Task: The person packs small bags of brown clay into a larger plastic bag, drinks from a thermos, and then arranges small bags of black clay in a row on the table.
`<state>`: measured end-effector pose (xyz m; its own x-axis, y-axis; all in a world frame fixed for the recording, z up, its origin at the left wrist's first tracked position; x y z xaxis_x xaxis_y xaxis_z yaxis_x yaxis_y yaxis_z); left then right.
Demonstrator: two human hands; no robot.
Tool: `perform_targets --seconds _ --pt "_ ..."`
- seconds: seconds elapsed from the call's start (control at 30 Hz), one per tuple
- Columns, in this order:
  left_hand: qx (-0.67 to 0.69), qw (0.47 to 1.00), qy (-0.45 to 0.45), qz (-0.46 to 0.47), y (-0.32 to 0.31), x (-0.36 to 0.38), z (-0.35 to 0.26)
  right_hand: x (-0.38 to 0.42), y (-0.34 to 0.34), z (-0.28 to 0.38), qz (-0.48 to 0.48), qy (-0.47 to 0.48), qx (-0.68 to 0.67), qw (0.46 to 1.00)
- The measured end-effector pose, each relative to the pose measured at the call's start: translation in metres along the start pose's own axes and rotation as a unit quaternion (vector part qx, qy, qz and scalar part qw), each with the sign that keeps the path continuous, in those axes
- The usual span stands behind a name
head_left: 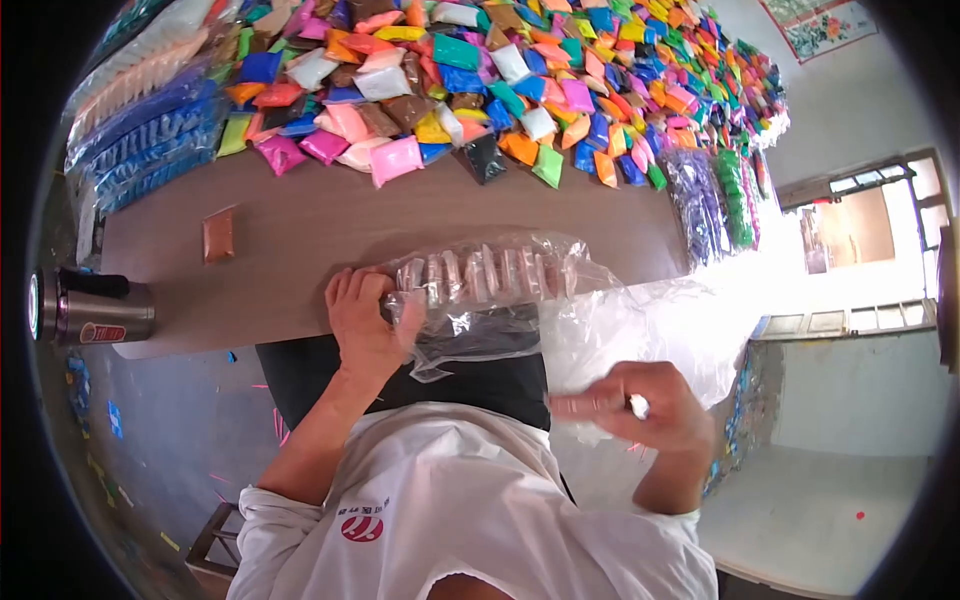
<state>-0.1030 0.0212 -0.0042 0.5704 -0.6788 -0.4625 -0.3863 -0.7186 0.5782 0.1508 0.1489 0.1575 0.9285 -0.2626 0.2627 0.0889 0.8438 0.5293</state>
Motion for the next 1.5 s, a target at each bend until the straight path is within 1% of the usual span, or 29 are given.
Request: perform_targets --seconds 0.03,0.07,0.13,0.17,0.27,0.3,0.4,0.5,0.6,0.7,0.8,0.9,1.0,1.1,1.2,1.23,1.33,1.43,1.5 --pt "-0.006 1.000 0.000 -0.005 -0.001 -0.001 0.001 0.004 -0.006 -0.019 -0.111 -0.042 -0.036 0.992" --pt "-0.014 1.000 0.000 -0.009 -0.002 0.000 0.001 0.004 -0.013 -0.041 -0.223 -0.049 -0.085 0.970" --pt "-0.027 1.000 0.004 0.002 -0.004 0.001 0.002 -0.007 -0.014 -0.039 -0.349 -0.039 0.049 0.935" --pt "-0.033 0.999 0.005 0.008 -0.004 0.001 0.003 -0.008 -0.016 -0.047 -0.379 -0.043 0.087 0.920" --pt "-0.030 0.999 0.011 0.016 -0.003 0.000 0.002 -0.014 -0.015 -0.060 -0.443 -0.070 0.045 0.892" --pt "-0.026 0.999 0.015 0.018 -0.002 0.000 0.001 -0.016 -0.012 -0.054 -0.479 -0.082 0.070 0.871" --pt "-0.028 0.999 0.014 0.011 -0.003 -0.001 0.001 -0.020 -0.008 -0.061 -0.489 -0.066 0.091 0.865" --pt "-0.016 1.000 0.017 0.009 -0.001 -0.002 -0.001 -0.028 -0.003 -0.056 -0.475 -0.052 0.214 0.852" --pt "-0.018 1.000 0.013 0.008 0.001 -0.005 -0.005 -0.042 -0.002 -0.053 -0.513 -0.035 0.258 0.818" --pt "-0.013 1.000 0.010 0.003 0.001 -0.005 -0.005 -0.050 -0.005 -0.063 -0.473 -0.080 0.317 0.818" --pt "-0.012 1.000 0.013 0.002 -0.001 -0.003 -0.001 -0.050 -0.003 -0.063 -0.430 -0.096 0.322 0.838" --pt "-0.010 1.000 0.016 0.004 0.000 -0.004 -0.002 -0.057 0.000 -0.067 -0.410 -0.096 0.323 0.848" --pt "-0.002 1.000 0.023 0.008 0.000 -0.005 -0.003 -0.062 0.000 -0.070 -0.410 -0.090 0.334 0.844" --pt "0.001 1.000 0.021 0.009 0.002 -0.006 -0.003 -0.062 -0.002 -0.074 -0.433 -0.121 0.339 0.826" --pt "0.002 1.000 0.019 0.014 0.001 -0.004 -0.002 -0.062 -0.002 -0.066 -0.478 -0.098 0.357 0.797" --pt "0.002 1.000 0.020 0.018 0.001 -0.004 -0.003 -0.067 -0.004 -0.067 -0.500 -0.047 0.366 0.783" --pt "0.005 1.000 0.017 0.019 0.002 -0.005 -0.004 -0.069 0.000 -0.079 -0.419 -0.157 0.347 0.824" --pt "0.009 1.000 0.006 0.014 0.003 -0.005 -0.003 -0.063 0.002 -0.094 -0.415 -0.133 0.359 0.825" --pt "0.005 1.000 0.005 0.019 0.003 -0.005 -0.003 -0.061 0.002 -0.097 -0.448 -0.050 0.409 0.793"
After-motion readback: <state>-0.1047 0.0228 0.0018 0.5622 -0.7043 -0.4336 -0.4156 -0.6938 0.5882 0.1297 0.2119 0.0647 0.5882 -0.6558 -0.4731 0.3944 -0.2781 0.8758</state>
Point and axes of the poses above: each hand's wrist, its own x-axis away from the middle knuckle, its own y-axis out of the back of the hand, z = x × y, the point moved 5 cm from there along -x, towards the middle knuckle, and after that the axes turned 4 degrees about z, right-handed, at the moved point
